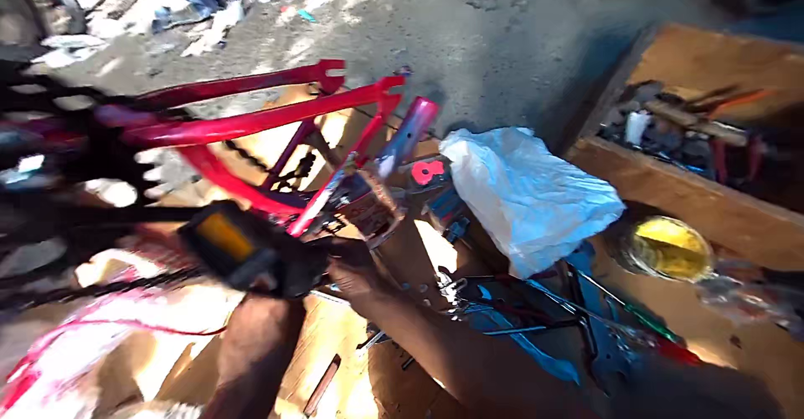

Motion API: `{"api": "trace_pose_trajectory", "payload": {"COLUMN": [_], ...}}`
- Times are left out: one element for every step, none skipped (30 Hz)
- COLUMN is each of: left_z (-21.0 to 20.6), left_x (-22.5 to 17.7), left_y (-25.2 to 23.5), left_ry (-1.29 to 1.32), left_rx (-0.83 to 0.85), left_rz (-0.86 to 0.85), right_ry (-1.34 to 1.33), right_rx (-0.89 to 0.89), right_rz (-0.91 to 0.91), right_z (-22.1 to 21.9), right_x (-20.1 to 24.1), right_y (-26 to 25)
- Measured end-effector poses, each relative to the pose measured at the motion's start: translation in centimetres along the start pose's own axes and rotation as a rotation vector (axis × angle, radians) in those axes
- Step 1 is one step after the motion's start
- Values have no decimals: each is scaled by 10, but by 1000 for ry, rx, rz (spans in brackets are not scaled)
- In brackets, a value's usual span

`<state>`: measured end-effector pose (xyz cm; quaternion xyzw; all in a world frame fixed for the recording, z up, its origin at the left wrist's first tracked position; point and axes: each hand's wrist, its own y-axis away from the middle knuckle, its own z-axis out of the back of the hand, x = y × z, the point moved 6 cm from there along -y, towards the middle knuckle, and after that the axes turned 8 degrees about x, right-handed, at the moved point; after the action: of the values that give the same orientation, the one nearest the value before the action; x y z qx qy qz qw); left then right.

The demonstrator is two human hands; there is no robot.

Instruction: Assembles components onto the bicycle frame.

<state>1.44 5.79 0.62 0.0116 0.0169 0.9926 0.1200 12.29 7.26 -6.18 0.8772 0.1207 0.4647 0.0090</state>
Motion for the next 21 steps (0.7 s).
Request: {"api": "trace_pose_trajectory", "payload": {"left_z": [2, 5, 5, 4, 3, 2, 2, 4, 7, 10, 13, 15, 18, 20, 21, 21, 20, 18, 17, 16, 15], "left_x": [-3, -7, -8, -9, -9, -10, -12, -17, -23, -27, -28, -26, -22, -17, -15, -17, -20, -22, -23, -24, -24], "left_y": [-1, -3, -4, -5, -5, -4, -2, 1, 4, 7, 9, 11, 12, 12, 13, 15, 16, 15, 14, 13, 12], "left_ry": [6, 40, 57, 32, -27, -131, -282, -417, -518, -595, -647, -675, -680, -679, -665, -651, -643, -631, -615, -610, -606], "left_rx": [-35, -53, -71, -83, -77, -63, -62, -72, -92, -113, -119, -109, -79, -49, -18, 29, 91, 116, 108, 92, 78], "left_rz": [-6, 16, 23, 22, 1, -54, -130, -185, -224, -246, -243, -228, -217, -212, -212, -188, -143, -112, -102, -98, -98], "right_ry": [-26, -43, -52, -42, -5, 39, 68, 84, 90, 88, 66, 28, -6, -19, -18, -23, -42, -71, -102, -123, -127], "right_rx": [12, 18, 16, 7, -3, -15, -29, -27, -25, -25, -29, -35, -38, -42, -38, -36, -36, -42, -44, -47, -46], "right_rz": [-6, -15, -26, -32, -22, 7, 48, 82, 111, 126, 122, 109, 90, 71, 53, 43, 39, 44, 47, 45, 44], "right_z": [0, 0, 1, 2, 3, 4, 5, 5, 6, 7, 8, 9, 12, 14, 15, 15, 14, 12, 12, 11, 11], "right_x": [-1, -2, -5, -8, -10, -11, -11, -11, -11, -10, -10, -8, -4, 0, 4, 8, 9, 9, 7, 6, 6], "right_y": [-4, -6, -8, -9, -11, -14, -16, -18, -18, -18, -18, -17, -16, -14, -11, -8, -6, -7, -9, -10, -9]}}
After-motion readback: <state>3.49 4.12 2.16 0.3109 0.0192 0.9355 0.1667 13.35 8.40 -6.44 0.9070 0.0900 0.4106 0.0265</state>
